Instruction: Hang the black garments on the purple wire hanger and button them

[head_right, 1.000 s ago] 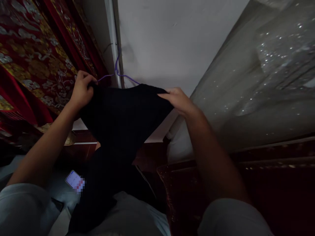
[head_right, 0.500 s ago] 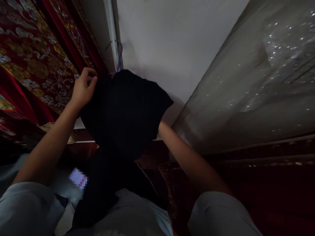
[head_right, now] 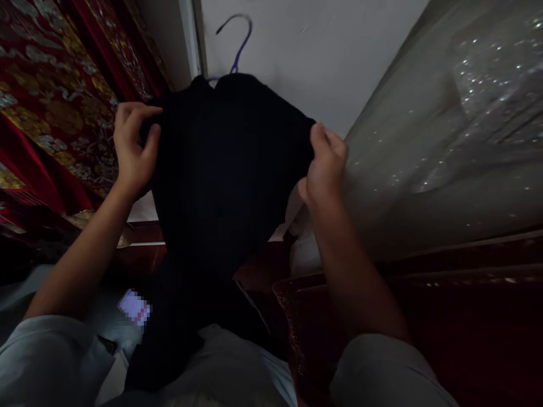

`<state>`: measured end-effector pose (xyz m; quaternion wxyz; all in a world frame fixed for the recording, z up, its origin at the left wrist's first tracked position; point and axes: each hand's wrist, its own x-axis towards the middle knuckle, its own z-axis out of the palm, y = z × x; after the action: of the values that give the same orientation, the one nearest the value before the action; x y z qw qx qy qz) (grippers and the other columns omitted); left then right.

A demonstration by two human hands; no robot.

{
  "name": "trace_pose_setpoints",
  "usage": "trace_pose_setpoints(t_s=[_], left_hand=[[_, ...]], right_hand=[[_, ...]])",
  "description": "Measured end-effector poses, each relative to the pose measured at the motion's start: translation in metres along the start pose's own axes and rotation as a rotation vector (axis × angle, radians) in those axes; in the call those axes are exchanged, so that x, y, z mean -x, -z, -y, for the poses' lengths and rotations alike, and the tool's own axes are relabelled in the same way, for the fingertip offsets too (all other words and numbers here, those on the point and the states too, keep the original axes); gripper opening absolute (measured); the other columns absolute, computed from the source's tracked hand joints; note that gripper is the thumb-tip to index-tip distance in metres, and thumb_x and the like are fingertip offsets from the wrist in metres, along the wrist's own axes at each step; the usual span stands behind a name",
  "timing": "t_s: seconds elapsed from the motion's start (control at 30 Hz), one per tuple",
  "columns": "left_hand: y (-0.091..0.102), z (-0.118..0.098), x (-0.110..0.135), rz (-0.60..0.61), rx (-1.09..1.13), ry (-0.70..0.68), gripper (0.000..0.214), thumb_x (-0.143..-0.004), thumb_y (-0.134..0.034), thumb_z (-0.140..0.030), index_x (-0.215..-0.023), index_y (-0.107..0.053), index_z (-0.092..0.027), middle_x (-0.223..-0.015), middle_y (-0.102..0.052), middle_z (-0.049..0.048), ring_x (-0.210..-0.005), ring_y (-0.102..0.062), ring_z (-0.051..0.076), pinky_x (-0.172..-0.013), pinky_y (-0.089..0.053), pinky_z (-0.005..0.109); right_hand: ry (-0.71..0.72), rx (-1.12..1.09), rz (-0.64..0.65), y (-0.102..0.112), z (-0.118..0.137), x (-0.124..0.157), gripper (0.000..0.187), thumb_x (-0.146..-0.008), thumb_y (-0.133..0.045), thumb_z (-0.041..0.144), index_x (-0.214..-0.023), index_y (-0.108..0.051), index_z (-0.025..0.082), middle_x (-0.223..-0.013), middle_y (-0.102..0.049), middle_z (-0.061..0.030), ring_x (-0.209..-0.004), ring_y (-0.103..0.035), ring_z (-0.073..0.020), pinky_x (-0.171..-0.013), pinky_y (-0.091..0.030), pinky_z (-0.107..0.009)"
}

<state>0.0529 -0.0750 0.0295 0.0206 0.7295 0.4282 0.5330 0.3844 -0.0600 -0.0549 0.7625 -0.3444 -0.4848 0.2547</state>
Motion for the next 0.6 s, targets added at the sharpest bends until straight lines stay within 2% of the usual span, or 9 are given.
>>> trace_pose_setpoints(t_s=[0.07, 0.13, 0.17, 0.27, 0.3, 0.33, 0.4, 0.5, 0.6], left_hand=[[-0.003, -0.021, 0.003, 0.049, 0.205, 0.144, 0.025, -0.099, -0.061, -0.047, -0.109, -0.064, -0.024, -0.102, -0.066, 0.0038, -0.122, -0.054, 0.023, -0.105, -0.043, 0.039], [-0.006, -0.035, 0.009, 0.107, 0.488, 0.391, 0.026, -0.102, -0.053, -0.046, -0.104, -0.064, -0.022, -0.098, -0.066, 0.0032, -0.109, -0.062, 0.02, -0.097, -0.049, 0.035], [-0.006, -0.037, 0.013, 0.138, 0.621, 0.531, 0.028, -0.103, -0.051, -0.045, -0.1, -0.064, -0.02, -0.095, -0.066, 0.0029, -0.101, -0.065, 0.018, -0.093, -0.051, 0.033], [0.001, -0.029, 0.033, 0.245, 0.786, 0.845, 0.018, -0.097, -0.058, -0.031, -0.088, -0.064, -0.017, -0.085, -0.066, 0.0015, -0.081, -0.067, 0.013, -0.081, -0.055, 0.028], [0.006, -0.023, 0.043, 0.274, 0.76, 0.89, 0.01, -0.092, -0.062, -0.024, -0.087, -0.065, -0.016, -0.083, -0.066, 0.0012, -0.076, -0.066, 0.011, -0.078, -0.055, 0.026], [0.013, -0.017, 0.052, 0.302, 0.706, 0.902, 0.004, -0.087, -0.065, -0.019, -0.088, -0.067, -0.016, -0.083, -0.068, 0.0015, -0.075, -0.066, 0.011, -0.074, -0.054, 0.024], [0.031, -0.006, 0.07, 0.374, 0.558, 0.855, 0.012, -0.083, -0.067, -0.019, -0.094, -0.072, -0.017, -0.089, -0.072, 0.0043, -0.077, -0.068, 0.013, -0.071, -0.055, 0.025], [0.062, -0.002, 0.084, 0.553, 0.301, 0.633, 0.025, -0.089, -0.065, -0.034, -0.107, -0.075, -0.02, -0.101, -0.076, 0.0096, -0.086, -0.073, 0.021, -0.073, -0.06, 0.033], [0.087, -0.005, 0.077, 0.629, 0.101, 0.316, 0.03, -0.095, -0.06, -0.046, -0.107, -0.075, -0.022, -0.106, -0.076, 0.0102, -0.094, -0.072, 0.025, -0.085, -0.06, 0.042]], right_hand=[[0.115, 0.108, -0.002, -0.004, 0.014, 0.027, 0.041, -0.099, -0.051, 0.056, -0.107, -0.068, 0.02, -0.107, -0.071, -0.0094, -0.11, -0.068, -0.0264, -0.097, -0.054, -0.046], [0.246, 0.277, 0.181, -0.012, 0.031, 0.063, 0.044, -0.1, -0.05, 0.058, -0.11, -0.07, 0.02, -0.098, -0.072, -0.008, -0.101, -0.07, -0.0258, -0.092, -0.054, -0.045], [0.283, 0.336, 0.332, -0.017, 0.041, 0.081, 0.044, -0.097, -0.055, 0.059, -0.107, -0.071, 0.019, -0.089, -0.072, -0.0073, -0.089, -0.071, -0.0251, -0.084, -0.055, -0.042], [0.406, 0.554, 1.148, -0.036, 0.069, 0.128, 0.037, -0.103, -0.051, 0.046, -0.108, -0.072, 0.016, -0.077, -0.072, -0.0069, -0.07, -0.068, -0.0207, -0.065, -0.051, -0.033], [0.454, 0.531, 1.343, -0.042, 0.076, 0.137, 0.035, -0.105, -0.048, 0.04, -0.108, -0.073, 0.016, -0.081, -0.074, -0.0072, -0.072, -0.069, -0.0198, -0.065, -0.051, -0.032], [0.487, 0.47, 1.454, -0.046, 0.08, 0.142, 0.034, -0.106, -0.047, 0.037, -0.107, -0.074, 0.017, -0.087, -0.076, -0.0074, -0.077, -0.071, -0.0192, -0.068, -0.052, -0.031], [0.497, 0.326, 1.435, -0.052, 0.08, 0.139, 0.031, -0.106, -0.047, 0.035, -0.108, -0.075, 0.021, -0.101, -0.078, -0.0067, -0.092, -0.073, -0.0193, -0.079, -0.056, -0.033], [0.365, 0.333, 1.068, -0.053, 0.063, 0.111, 0.026, -0.102, -0.054, 0.036, -0.119, -0.072, 0.028, -0.121, -0.074, -0.0056, -0.116, -0.068, -0.023, -0.101, -0.053, -0.041], [0.156, 0.438, 0.794, -0.048, 0.036, 0.082, 0.028, -0.095, -0.064, 0.042, -0.118, -0.071, 0.028, -0.117, -0.072, -0.0066, -0.115, -0.065, -0.0273, -0.102, -0.051, -0.047]])
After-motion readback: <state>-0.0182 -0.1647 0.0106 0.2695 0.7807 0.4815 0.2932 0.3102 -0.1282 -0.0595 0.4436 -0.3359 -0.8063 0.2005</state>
